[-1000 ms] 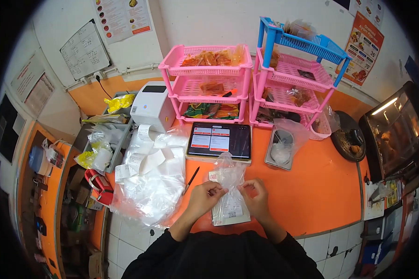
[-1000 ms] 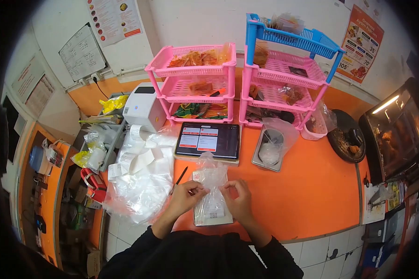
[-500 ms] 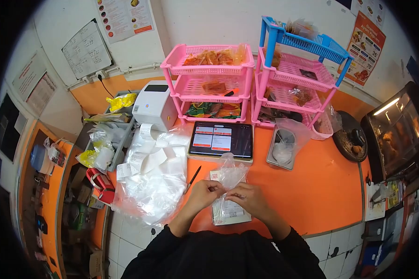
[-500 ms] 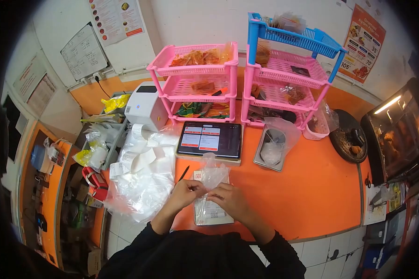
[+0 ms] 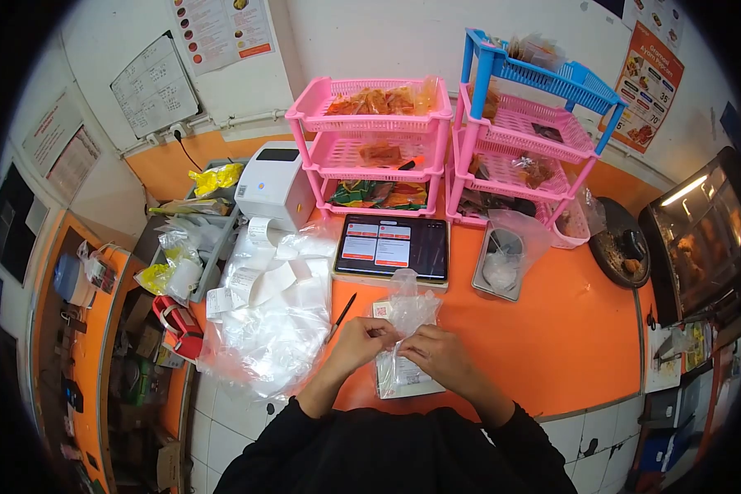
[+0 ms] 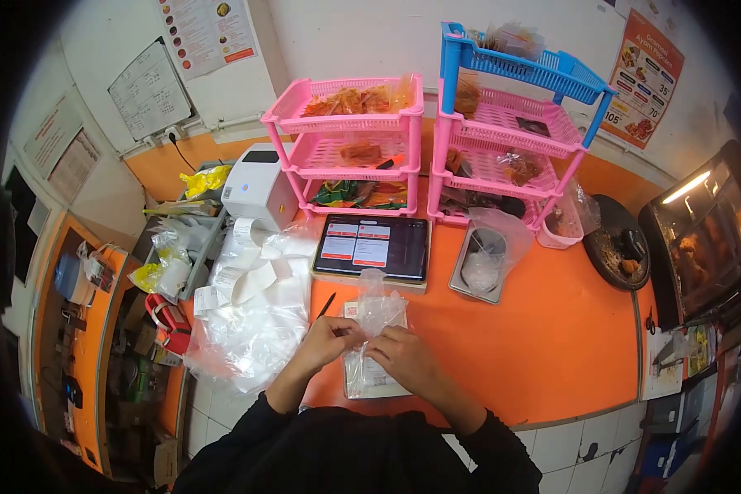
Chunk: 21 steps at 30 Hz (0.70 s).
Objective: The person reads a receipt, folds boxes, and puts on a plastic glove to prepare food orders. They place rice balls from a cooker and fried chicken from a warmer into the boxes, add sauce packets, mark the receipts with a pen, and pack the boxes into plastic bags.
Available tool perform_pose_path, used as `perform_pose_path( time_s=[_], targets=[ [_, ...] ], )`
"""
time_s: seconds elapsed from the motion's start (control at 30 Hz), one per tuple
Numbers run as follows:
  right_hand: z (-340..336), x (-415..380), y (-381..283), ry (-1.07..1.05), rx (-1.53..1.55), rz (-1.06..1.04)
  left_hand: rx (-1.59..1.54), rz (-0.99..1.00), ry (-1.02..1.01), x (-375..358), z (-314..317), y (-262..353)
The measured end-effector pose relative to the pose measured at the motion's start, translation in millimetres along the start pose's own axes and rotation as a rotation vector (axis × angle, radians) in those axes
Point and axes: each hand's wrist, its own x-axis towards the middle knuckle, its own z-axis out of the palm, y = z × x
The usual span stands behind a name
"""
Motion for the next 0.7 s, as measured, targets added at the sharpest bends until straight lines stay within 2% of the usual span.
perform_pose_path(
  time_s=[0.2, 0.37, 0.47, 0.5, 0.53, 0.6, 0.67, 0.7],
  targets=[
    [-1, 1, -4, 0.008, 0.080, 0.056, -0.017, -0.010, -0.016, -3, 0, 6],
    [3, -4, -2, 0.028, 0.181, 0.086, -0.245, -0.077, -0.179, -11, -10, -1],
    [10, -13, 1, 0.028, 0.183, 0.135, -0.240, -0.027, -0.199, -26, -10, -2],
    [13, -17, 0, 0.106, 0.206, 0.111, -0.239, -0.024, -0.193, -31, -7, -7],
    [17, -19, -1, 0.183, 0.230, 0.086, -0.175, 0.034, -0.143, -34, -3, -11],
    [20, -21, -5, 0.203, 0.214, 0.116, -0.111, 0.092, -0.086, -39, 3, -5],
    [22, -23, -10, 0.220, 0.193, 0.147, 0.344, 0.077, 0.040, -49, 9, 17],
    [26, -24, -13, 0.280, 0.147, 0.157, 0.343, 0.077, 0.045, -49, 11, 14]
  ],
)
